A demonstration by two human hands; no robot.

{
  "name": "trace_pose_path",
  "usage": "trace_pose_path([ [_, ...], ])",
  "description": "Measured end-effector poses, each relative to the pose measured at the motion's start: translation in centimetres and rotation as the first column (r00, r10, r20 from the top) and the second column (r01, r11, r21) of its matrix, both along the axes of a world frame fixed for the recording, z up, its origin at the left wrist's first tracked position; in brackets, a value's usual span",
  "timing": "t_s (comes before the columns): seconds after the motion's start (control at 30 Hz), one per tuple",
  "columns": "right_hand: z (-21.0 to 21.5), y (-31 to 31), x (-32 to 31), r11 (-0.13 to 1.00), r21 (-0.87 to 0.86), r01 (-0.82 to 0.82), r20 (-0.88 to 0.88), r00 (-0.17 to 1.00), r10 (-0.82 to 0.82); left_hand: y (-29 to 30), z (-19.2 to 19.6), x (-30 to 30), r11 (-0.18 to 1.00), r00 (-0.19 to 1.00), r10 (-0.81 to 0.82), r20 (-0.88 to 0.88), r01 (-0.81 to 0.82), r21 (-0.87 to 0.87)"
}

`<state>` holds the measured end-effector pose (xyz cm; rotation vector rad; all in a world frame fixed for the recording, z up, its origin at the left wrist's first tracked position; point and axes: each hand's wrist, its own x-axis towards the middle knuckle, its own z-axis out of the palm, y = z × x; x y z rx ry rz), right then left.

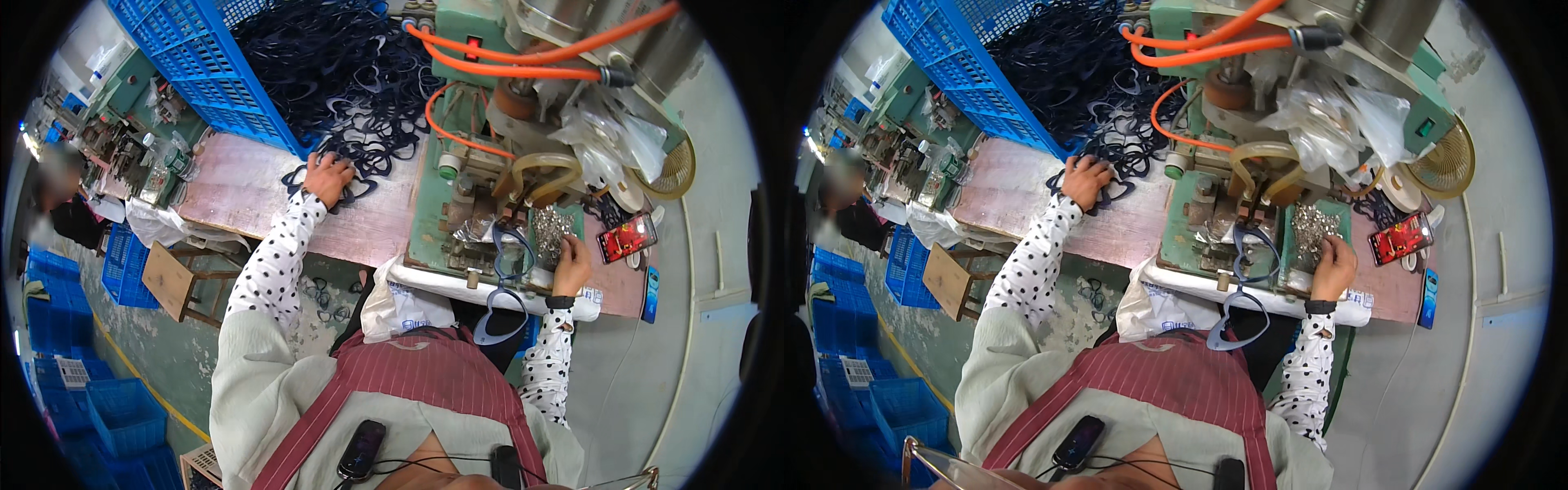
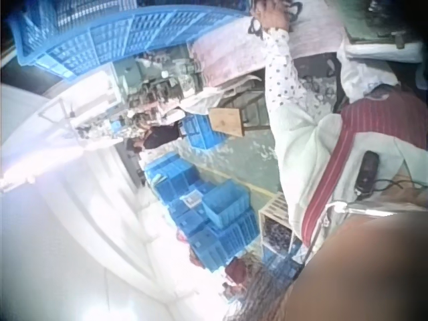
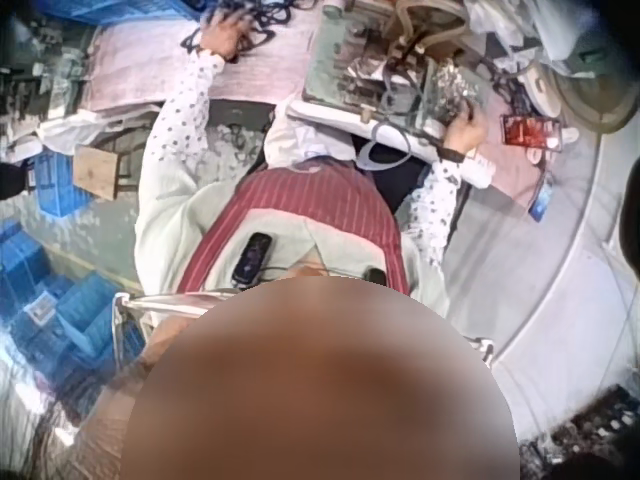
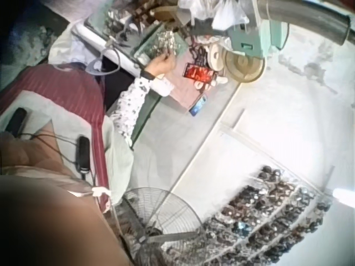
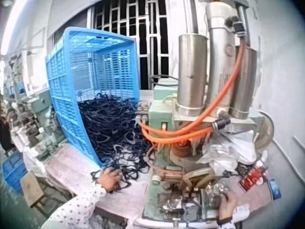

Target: The person repeatedly picks up dark plastic eyeglass frames and small metal components, inserts the components into the frames, and places the assembled units on the work surface. The process is repeated continuously throughout the clip.

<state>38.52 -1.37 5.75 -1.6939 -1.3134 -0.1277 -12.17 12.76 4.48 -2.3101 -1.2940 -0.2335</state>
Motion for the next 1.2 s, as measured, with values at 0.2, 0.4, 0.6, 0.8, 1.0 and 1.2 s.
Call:
trace_pose_path([
  [0.2, 7.3, -0.5, -6.3, 0.948, 0.078, -0.310, -0.490, 0.816, 0.307, -5.0, 7.4, 6.7, 0.980, 0.859, -0.185, 0.477, 0.121, 0.161],
  [0.4, 11.9, -2.2, -10.9, 0.872, 0.062, -0.485, -0.433, 0.774, 0.461, -12.5, 11.0, 17.6, 0.640, 0.423, -0.752, 0.506, 0.652, 0.406],
  [0.6, 11.8, -1.7, -11.9, 0.871, 0.059, -0.488, -0.650, 0.643, 0.404, -14.4, 11.6, 22.4, 0.556, 0.350, -0.797, 0.492, 0.743, 0.373],
  [0.8, 11.4, -0.7, -12.8, 0.858, 0.194, -0.476, -0.712, 0.533, 0.457, -15.2, 12.5, 21.7, 0.451, 0.277, -0.854, 0.441, 0.817, 0.360],
  [1.0, 10.9, -0.7, -11.5, 0.862, 0.130, -0.490, -0.618, 0.640, 0.457, -14.1, 12.3, 22.1, 0.322, 0.158, -0.869, 0.468, 0.900, 0.294],
  [1.2, 2.9, 0.8, -0.5, 0.994, -0.087, 0.068, -0.129, 0.988, -0.079, -12.4, 10.9, 23.0, 0.244, 0.117, -0.837, 0.535, 0.954, 0.173],
])
